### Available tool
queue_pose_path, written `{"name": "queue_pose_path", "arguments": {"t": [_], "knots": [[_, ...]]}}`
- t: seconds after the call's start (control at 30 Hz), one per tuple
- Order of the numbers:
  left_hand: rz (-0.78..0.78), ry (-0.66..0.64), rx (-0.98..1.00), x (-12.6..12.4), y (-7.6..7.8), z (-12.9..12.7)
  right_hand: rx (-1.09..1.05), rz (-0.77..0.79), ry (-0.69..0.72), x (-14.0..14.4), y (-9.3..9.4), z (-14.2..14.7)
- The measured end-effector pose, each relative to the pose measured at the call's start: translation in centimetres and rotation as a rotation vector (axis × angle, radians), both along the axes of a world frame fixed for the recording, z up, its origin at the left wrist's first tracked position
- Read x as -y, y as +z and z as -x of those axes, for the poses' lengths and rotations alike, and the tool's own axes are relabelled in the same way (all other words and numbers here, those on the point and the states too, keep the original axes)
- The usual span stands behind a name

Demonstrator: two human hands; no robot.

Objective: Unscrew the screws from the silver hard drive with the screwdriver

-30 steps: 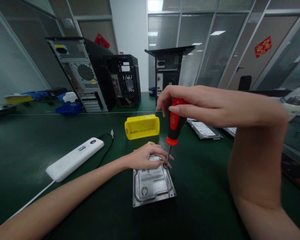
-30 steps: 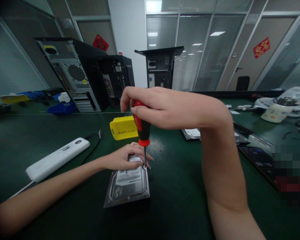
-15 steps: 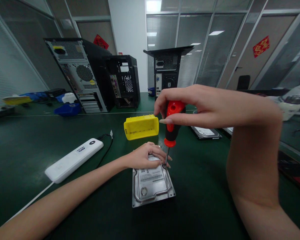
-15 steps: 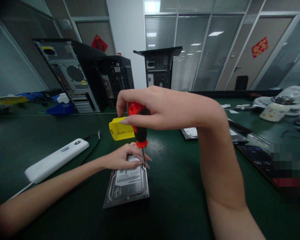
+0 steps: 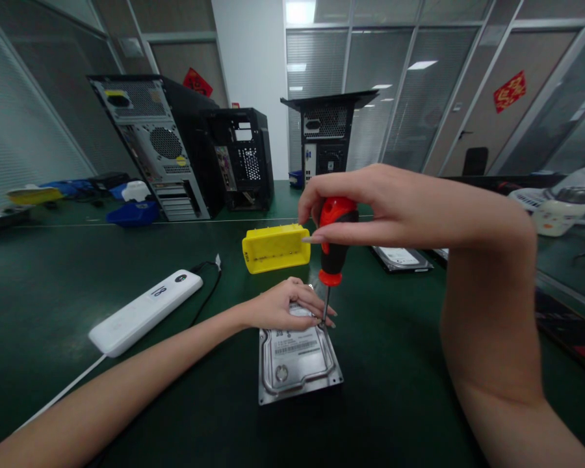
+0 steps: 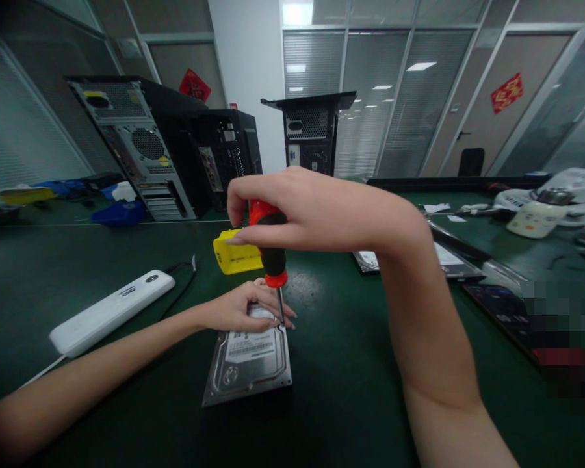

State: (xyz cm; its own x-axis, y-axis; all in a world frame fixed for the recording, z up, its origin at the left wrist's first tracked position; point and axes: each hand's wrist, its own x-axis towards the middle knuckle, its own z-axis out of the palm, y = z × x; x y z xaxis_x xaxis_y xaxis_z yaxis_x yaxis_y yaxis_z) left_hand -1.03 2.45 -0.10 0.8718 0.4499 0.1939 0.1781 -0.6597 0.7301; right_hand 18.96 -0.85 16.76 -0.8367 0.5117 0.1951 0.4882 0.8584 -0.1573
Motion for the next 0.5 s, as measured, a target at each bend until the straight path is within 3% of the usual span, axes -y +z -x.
{"name": "queue_pose_path", "arguments": {"t": [0.27,0.5], "knots": [[-0.016,0.028,0.001,0.13,-0.07,-0.27,-0.058,-0.046,0.017,-0.03,-0.44,0.23],[-0.054,0.15,0.07,0.41,-0.8,-0.58,-0.057,-0.071,0.065,-0.4,-0.51,-0.41]]}}
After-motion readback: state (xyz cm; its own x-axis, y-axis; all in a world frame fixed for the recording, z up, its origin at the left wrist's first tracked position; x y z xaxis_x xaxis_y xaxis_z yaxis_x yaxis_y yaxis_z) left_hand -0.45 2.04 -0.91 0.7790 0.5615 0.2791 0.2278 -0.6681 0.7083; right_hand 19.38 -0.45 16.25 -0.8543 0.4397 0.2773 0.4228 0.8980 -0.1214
